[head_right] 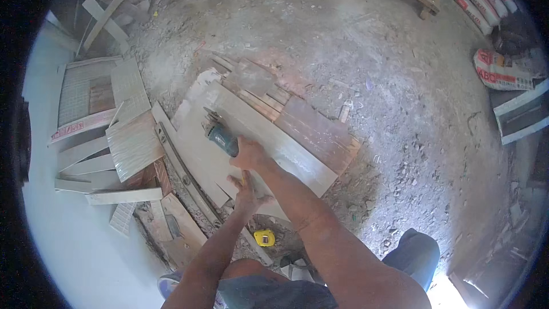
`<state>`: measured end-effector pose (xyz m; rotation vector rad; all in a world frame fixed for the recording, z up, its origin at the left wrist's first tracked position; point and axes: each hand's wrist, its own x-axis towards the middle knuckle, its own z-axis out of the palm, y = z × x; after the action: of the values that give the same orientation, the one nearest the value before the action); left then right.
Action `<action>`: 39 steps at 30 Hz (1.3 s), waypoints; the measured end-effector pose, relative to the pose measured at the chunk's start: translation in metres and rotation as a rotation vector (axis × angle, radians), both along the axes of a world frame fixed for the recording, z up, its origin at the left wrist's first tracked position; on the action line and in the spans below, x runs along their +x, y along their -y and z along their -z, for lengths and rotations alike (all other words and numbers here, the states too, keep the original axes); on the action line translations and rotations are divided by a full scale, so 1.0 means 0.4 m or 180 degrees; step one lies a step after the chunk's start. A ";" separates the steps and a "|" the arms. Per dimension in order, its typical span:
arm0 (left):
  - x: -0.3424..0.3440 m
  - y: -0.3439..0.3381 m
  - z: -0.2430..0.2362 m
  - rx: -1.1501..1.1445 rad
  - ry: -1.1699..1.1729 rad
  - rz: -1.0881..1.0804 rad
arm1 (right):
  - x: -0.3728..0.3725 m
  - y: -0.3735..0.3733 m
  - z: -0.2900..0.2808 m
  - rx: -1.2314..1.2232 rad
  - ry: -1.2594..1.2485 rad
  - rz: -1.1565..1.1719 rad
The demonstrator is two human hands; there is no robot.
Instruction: Using an angle grinder to cut and shape ceramic tiles on a construction site.
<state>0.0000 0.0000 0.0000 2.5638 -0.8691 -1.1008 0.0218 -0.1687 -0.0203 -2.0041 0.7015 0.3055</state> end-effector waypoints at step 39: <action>0.029 -0.010 0.053 0.0229 0.0289 0.0278 | 0.295 0.053 -0.042 0.0117 0.0123 0.0073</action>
<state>0.0115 0.0040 -0.0214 2.6764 -0.9893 -1.0649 0.1399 -0.1899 -0.0034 -1.9608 0.6894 0.2635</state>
